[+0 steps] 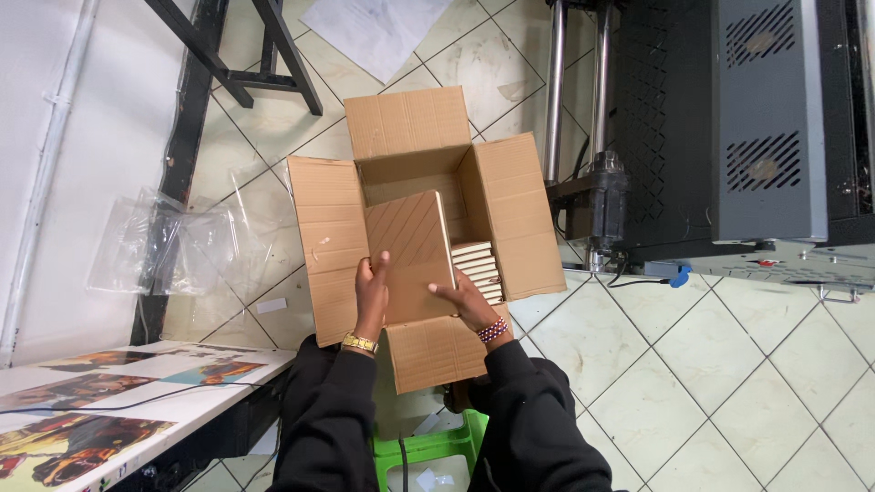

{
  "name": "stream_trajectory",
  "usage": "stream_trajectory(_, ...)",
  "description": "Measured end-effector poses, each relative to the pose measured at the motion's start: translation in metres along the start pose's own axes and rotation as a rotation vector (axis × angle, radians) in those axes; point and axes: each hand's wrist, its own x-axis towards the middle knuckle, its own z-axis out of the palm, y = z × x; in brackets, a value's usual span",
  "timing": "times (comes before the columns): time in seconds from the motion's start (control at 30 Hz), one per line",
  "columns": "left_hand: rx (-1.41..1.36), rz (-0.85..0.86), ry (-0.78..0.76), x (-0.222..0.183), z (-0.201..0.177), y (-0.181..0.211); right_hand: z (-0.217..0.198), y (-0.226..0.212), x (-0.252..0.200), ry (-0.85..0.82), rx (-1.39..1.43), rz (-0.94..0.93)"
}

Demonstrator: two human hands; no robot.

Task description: The person removes plastic wrapping from notebooks, flips through the pages of several notebooks, and stacks them inside a cardboard box.

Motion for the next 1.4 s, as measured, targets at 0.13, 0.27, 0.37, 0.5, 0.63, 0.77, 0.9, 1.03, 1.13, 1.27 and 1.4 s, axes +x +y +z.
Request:
stream_trajectory(0.13, -0.199, -0.164, -0.237, -0.035, 0.026, 0.07, -0.014, -0.007, 0.013, 0.126, 0.091, -0.046)
stream_trajectory(0.27, -0.144, -0.049, -0.327, -0.046, 0.025, 0.103, -0.027, -0.018, 0.011, 0.18, -0.097, -0.209)
stream_trajectory(0.37, 0.013, 0.066, -0.314, -0.056, 0.027, 0.118, -0.035, -0.035, 0.007, 0.224, -0.17, -0.388)
stream_trajectory(0.5, 0.353, 0.268, -0.344, -0.06, 0.024, 0.113, -0.034, -0.077, -0.008, 0.272, -0.098, -0.559)
stream_trajectory(0.63, 0.407, 0.34, -0.28, -0.041, 0.041, 0.101, -0.055, -0.077, 0.02, 0.26, -0.268, -0.541)
stream_trajectory(0.77, 0.431, 0.457, -0.195, 0.001, 0.064, 0.07, -0.063, -0.069, 0.061, 0.271, -0.598, -0.59)
stream_trajectory(0.9, 0.435, 0.47, -0.142, 0.042, 0.082, 0.007, -0.102, -0.027, 0.112, 0.278, -0.788, -0.619)
stream_trajectory(1.03, 0.469, 0.33, -0.162, 0.068, 0.1, -0.051, -0.145, 0.013, 0.15, 0.309, -0.885, -0.576)
stream_trajectory(1.13, 0.47, 0.227, -0.211, 0.076, 0.111, -0.083, -0.174, 0.04, 0.164, 0.316, -0.943, -0.513)
stream_trajectory(1.27, 0.393, 0.172, -0.41, 0.078, 0.12, -0.139, -0.194, 0.07, 0.169, 0.304, -1.329, -0.24)
stream_trajectory(1.4, 0.485, 0.184, -0.482, 0.078, 0.118, -0.161, -0.204, 0.095, 0.176, 0.254, -1.572, -0.145)
